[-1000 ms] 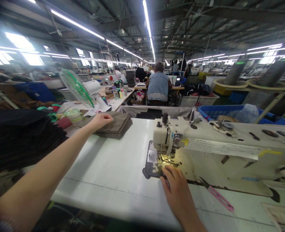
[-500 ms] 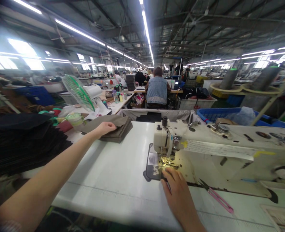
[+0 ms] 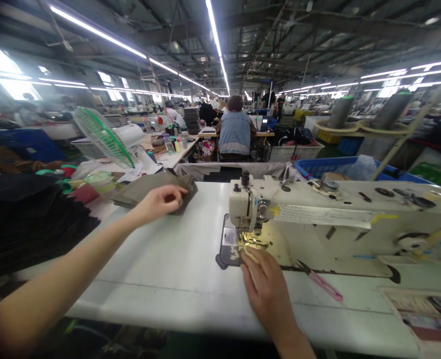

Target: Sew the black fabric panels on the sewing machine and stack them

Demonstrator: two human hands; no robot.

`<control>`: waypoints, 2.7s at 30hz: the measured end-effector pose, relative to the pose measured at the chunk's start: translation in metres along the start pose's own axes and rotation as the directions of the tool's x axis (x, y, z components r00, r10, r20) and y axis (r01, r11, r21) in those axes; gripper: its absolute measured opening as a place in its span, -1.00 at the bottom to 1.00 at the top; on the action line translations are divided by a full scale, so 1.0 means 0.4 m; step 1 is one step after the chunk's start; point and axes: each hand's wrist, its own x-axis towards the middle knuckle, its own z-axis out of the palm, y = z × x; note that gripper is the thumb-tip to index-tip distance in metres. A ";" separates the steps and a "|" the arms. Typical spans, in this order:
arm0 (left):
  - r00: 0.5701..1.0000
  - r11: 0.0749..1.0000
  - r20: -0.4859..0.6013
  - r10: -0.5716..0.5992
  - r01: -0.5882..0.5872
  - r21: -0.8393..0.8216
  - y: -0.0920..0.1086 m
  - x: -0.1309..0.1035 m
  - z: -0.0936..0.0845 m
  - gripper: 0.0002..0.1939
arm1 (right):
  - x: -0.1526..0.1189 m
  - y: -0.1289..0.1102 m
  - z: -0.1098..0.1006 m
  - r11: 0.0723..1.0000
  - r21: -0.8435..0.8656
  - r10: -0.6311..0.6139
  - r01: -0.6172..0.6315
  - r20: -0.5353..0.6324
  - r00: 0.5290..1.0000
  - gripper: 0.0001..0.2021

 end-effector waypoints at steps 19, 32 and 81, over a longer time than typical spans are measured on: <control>0.699 0.934 0.701 0.139 0.143 -0.327 0.099 -0.332 0.151 -0.85 | -0.004 -0.053 -0.183 0.851 0.291 0.137 -0.438 0.681 0.719 -0.81; 0.854 0.919 0.374 -0.361 0.395 -0.014 -0.005 -0.217 0.231 -0.73 | 0.022 0.029 0.047 0.657 0.231 0.615 -0.717 0.385 0.688 -0.58; 0.898 0.814 0.024 -0.440 0.388 0.433 -0.005 -0.228 0.272 -0.87 | -0.009 0.022 0.047 0.851 -0.044 0.507 -0.523 0.321 0.800 -0.76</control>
